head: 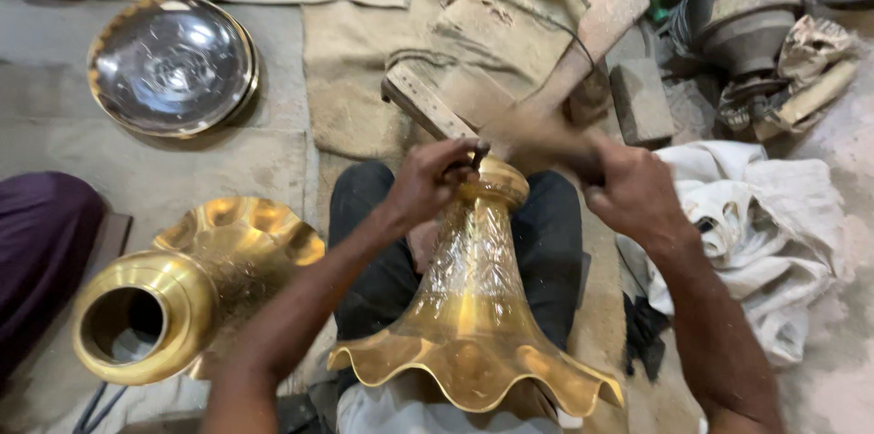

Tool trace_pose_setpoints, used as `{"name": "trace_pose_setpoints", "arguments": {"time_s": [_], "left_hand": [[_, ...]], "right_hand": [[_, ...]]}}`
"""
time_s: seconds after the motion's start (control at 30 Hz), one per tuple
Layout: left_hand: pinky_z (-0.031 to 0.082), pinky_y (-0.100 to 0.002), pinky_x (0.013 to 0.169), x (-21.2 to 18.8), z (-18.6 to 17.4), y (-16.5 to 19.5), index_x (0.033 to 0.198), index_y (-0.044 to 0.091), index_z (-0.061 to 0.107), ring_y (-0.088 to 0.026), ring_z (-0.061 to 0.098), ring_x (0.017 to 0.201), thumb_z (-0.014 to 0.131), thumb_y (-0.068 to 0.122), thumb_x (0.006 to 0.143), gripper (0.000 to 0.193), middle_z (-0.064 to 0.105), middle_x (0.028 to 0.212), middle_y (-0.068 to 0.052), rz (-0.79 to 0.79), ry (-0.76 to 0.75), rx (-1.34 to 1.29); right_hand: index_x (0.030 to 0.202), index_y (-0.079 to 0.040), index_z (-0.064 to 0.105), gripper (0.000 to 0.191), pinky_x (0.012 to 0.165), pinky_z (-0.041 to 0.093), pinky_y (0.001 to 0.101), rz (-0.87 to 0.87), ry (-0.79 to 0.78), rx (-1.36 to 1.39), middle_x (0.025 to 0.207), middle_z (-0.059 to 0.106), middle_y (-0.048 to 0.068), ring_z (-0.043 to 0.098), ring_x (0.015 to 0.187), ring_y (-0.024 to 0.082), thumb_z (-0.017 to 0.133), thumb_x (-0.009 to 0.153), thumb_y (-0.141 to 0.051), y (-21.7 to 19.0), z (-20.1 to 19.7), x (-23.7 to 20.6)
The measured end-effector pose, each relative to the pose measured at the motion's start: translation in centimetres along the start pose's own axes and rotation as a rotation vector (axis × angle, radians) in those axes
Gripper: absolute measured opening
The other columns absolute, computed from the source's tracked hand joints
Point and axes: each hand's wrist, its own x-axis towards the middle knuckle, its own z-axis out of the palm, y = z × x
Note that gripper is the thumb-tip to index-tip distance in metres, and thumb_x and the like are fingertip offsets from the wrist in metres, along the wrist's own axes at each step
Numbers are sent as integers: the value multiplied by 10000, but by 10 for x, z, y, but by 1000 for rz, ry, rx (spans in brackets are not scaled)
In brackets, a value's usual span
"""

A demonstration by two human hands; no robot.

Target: The person sits on the floor with a flared brass vase on their lap and hammers a small punch against the vase's neck using a wooden mallet, working the engraved pattern around the rim. Other brass vessels lie on the floor beside them as they continue the hammering work.

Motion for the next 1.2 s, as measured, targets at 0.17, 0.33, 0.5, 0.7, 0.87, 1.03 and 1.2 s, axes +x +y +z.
{"name": "trace_pose_setpoints", "arguments": {"time_s": [0.17, 0.33, 0.5, 0.7, 0.87, 1.03, 1.2], "left_hand": [[670, -342, 701, -14, 9, 7, 1191, -54, 647, -222, 785, 850, 632, -83, 946, 248, 753, 974, -161, -119, 178, -201], [682, -294, 587, -21, 18, 11, 1107, -34, 677, -194, 771, 738, 656, -38, 965, 143, 762, 938, -139, -245, 163, -87], [663, -311, 621, -30, 23, 7, 1070, -13, 687, -193, 765, 737, 718, -6, 944, 130, 772, 920, -127, -160, 226, -7], [688, -312, 668, -34, 26, 4, 1119, -26, 660, -221, 767, 811, 677, -19, 959, 161, 752, 966, -153, -113, 253, -32], [713, -306, 664, -33, 27, 4, 1121, -16, 677, -208, 784, 791, 648, -2, 979, 146, 758, 956, -143, -153, 218, -67], [730, -341, 723, -31, 13, 8, 1125, 25, 704, -214, 787, 857, 684, 46, 980, 148, 757, 992, -130, -395, 258, -313], [692, -401, 831, -19, -19, 25, 1276, 85, 668, -199, 750, 974, 739, 145, 901, 386, 762, 1048, -76, -656, 398, -491]], "right_hand": [[1185, -131, 628, 468, 691, 569, 482, -82, 19, -12, 891, 742, 163, 715, 782, 364, 742, 731, -133, -11, -19, 12], [1187, -207, 609, 317, 678, 591, 429, 34, -195, -265, 827, 721, 50, 721, 697, 233, 700, 883, -209, -26, -33, 15], [1186, -242, 614, 369, 695, 582, 459, -18, -211, -435, 862, 720, 41, 722, 747, 264, 709, 830, -224, -31, -38, 11], [1280, -216, 594, 443, 719, 597, 453, -8, -202, -424, 835, 714, 83, 728, 710, 274, 705, 852, -241, -34, -39, -2], [1180, -204, 622, 347, 714, 604, 449, 141, -197, -369, 891, 727, 62, 734, 720, 269, 704, 850, -276, -26, -32, -25], [1128, -167, 680, 319, 651, 567, 410, 253, 14, 61, 784, 719, 89, 703, 658, 247, 743, 822, -233, -1, 25, -58], [987, 2, 629, 390, 620, 511, 391, 480, 302, 467, 746, 659, 141, 612, 644, 250, 874, 811, -245, 18, 120, -100]]}}
